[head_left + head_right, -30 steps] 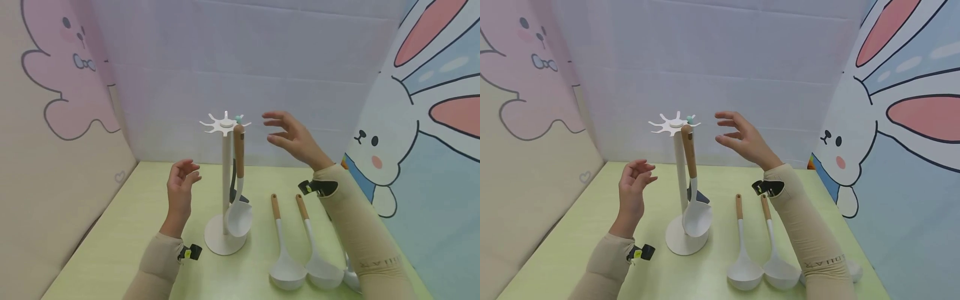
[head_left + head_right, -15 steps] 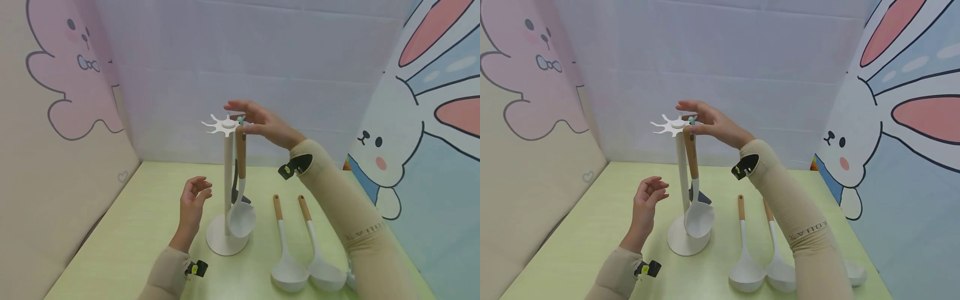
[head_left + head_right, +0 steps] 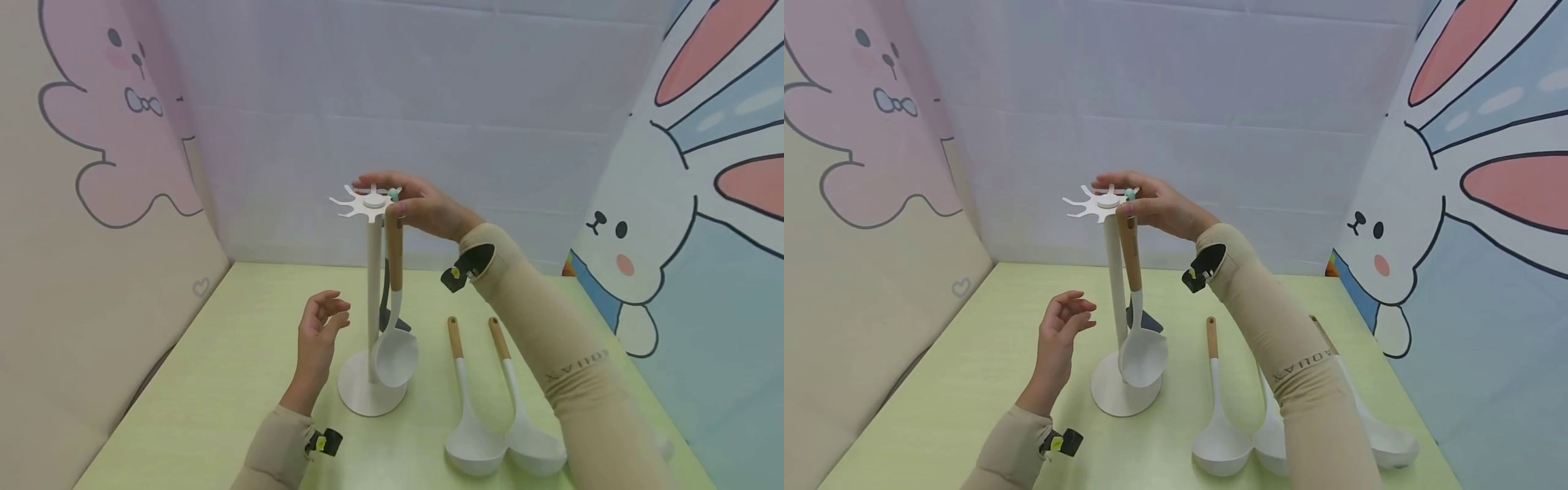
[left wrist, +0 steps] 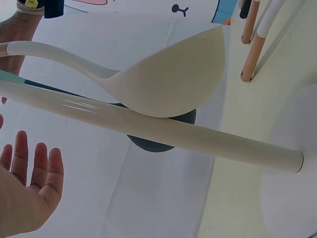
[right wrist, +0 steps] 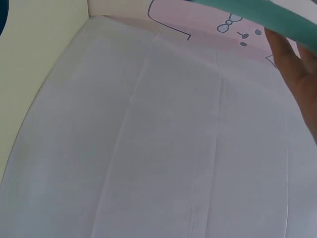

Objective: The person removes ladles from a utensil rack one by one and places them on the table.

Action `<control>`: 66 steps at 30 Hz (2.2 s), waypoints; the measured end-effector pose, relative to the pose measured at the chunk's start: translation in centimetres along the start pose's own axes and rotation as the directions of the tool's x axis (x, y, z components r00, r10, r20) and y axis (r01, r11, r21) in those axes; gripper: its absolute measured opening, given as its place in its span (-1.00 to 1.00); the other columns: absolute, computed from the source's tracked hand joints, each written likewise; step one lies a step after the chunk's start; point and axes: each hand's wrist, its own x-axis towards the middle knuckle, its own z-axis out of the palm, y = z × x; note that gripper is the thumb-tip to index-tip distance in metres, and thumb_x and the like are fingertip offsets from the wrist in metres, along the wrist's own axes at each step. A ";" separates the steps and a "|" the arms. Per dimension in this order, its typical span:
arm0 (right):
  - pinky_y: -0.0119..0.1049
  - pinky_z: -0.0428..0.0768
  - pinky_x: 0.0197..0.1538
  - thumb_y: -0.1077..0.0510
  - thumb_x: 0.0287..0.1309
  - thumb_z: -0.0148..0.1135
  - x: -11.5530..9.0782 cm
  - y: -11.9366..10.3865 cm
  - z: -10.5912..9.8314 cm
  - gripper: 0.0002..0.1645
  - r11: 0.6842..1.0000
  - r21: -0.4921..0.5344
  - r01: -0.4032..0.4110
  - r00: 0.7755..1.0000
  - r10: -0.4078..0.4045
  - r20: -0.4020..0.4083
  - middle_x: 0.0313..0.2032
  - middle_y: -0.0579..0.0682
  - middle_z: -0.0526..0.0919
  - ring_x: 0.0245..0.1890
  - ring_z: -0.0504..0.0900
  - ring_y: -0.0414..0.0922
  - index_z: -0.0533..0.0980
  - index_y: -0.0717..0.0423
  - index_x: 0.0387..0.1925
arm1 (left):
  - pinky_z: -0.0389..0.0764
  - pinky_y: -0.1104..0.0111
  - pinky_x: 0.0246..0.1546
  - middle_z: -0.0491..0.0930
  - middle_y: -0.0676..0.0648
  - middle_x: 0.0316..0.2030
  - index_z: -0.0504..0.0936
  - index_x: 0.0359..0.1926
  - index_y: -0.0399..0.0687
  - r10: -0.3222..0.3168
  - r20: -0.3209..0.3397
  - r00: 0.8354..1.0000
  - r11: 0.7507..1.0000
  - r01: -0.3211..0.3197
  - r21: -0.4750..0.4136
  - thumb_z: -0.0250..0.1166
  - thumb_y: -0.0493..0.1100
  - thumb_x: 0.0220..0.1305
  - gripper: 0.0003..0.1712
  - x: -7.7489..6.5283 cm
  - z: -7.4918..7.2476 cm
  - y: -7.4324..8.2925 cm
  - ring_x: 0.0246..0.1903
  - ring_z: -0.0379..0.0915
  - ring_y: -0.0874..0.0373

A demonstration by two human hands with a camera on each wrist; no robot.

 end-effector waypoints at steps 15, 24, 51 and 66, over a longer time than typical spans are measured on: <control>-0.09 0.43 0.13 0.02 -0.01 0.35 0.1 0.6 0.4 -0.09 0.999 0.042 0.025 0.995 -0.021 -0.102 0.25 0.38 0.25 0.00 0.47 -0.04 0.30 0.37 0.33 | 0.49 0.37 0.03 0.43 -0.24 0.12 0.31 0.23 -0.32 0.068 0.054 0.996 0.997 -0.070 0.034 0.19 -0.50 0.22 -0.45 0.0 1.3 0.6 0.12 0.41 -0.09; -0.11 0.44 0.10 -0.26 -0.12 0.54 -0.1 0.5 0.4 0.02 1.000 0.014 0.022 0.992 -0.021 -0.123 0.17 0.23 0.33 -0.03 0.47 -0.04 0.41 0.19 0.29 | 0.49 0.17 0.03 0.46 -0.20 0.13 0.37 0.20 -0.38 0.251 0.106 0.962 0.955 -0.265 0.137 0.37 -0.41 0.12 -0.39 0.1 2.9 1.9 0.13 0.39 -0.10; -0.18 0.46 0.10 0.21 0.14 0.16 -1.0 -0.4 2.1 -0.29 0.998 -0.057 -0.022 0.961 0.006 -0.276 0.22 0.17 0.36 -0.06 0.49 -0.07 0.28 0.38 0.32 | 0.62 0.03 -0.15 0.54 -0.24 -0.02 0.46 0.09 -0.34 0.458 0.136 0.878 0.854 -0.477 0.208 0.48 -0.38 0.00 -0.40 0.7 4.9 2.8 0.01 0.49 -0.07; -0.18 0.52 0.07 0.32 0.19 0.18 -1.5 -1.5 3.3 -0.36 0.987 -0.117 -0.107 0.907 0.049 -0.418 0.06 0.07 0.40 -0.19 0.57 -0.10 0.33 0.32 0.32 | 0.64 0.14 -0.18 0.57 -0.24 -0.06 0.47 0.09 -0.35 0.464 0.123 0.877 0.853 -0.480 0.204 0.49 -0.41 0.01 -0.41 1.0 5.0 2.5 -0.04 0.53 -0.02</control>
